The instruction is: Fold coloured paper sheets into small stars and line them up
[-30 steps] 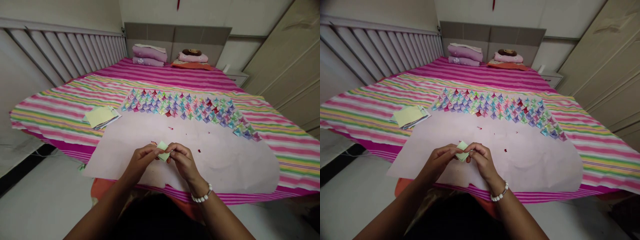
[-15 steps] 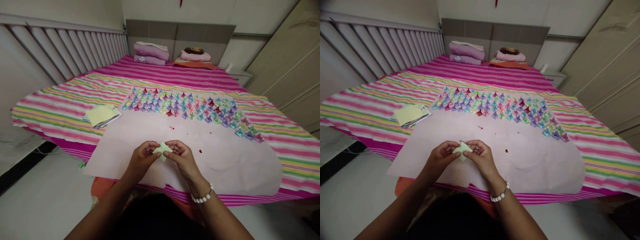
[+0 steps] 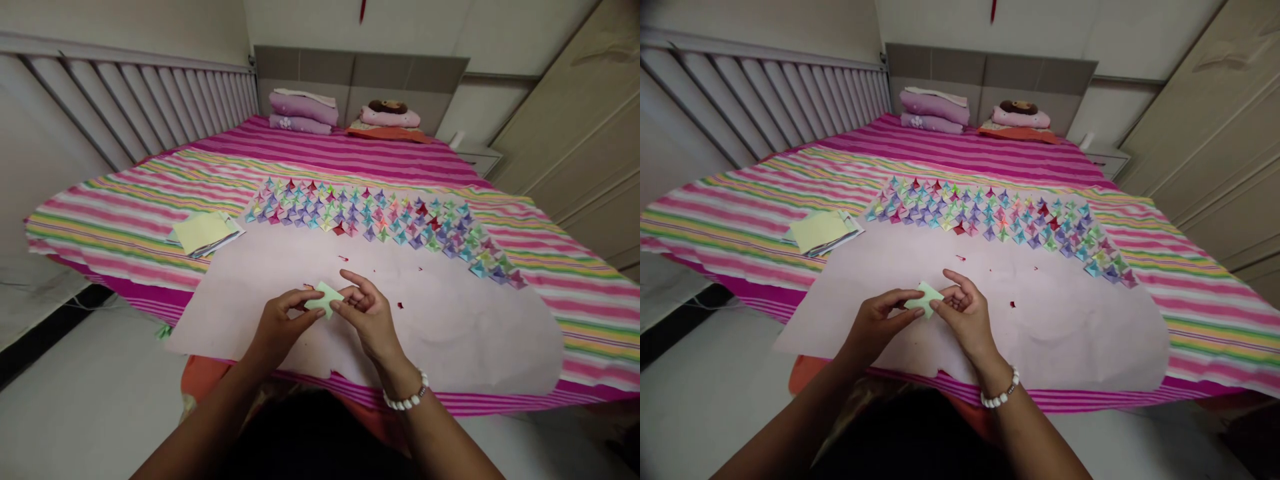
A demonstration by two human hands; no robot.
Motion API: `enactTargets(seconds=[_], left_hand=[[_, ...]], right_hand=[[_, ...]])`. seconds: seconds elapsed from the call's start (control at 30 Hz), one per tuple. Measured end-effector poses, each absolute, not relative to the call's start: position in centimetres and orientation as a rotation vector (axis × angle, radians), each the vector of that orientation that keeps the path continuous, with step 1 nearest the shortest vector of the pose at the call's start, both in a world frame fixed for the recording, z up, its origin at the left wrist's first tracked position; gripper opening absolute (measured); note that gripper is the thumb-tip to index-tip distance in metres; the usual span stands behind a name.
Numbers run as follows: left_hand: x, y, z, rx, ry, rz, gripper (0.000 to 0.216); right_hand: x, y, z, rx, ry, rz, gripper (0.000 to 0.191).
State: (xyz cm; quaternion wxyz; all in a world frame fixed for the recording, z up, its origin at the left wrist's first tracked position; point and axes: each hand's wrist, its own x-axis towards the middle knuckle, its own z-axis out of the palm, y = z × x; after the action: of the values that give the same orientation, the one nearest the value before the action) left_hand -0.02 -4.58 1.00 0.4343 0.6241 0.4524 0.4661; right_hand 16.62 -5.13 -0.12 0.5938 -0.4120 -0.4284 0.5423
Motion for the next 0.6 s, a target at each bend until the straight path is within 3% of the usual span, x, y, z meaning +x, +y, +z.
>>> enactTargets(seconds=[0.27,0.6], left_hand=[[0.3,-4.9,0.9,1.644,1.152,1.180,0.017],[0.1,-4.7,0.5,1.726,1.123,1.215,0.003]], right_hand=[[16.5,-5.2,0.3,-0.956,-1.009,1.234,0.055],[16.8,-5.0,0.1,-0.992,-1.297,1.082,0.026]])
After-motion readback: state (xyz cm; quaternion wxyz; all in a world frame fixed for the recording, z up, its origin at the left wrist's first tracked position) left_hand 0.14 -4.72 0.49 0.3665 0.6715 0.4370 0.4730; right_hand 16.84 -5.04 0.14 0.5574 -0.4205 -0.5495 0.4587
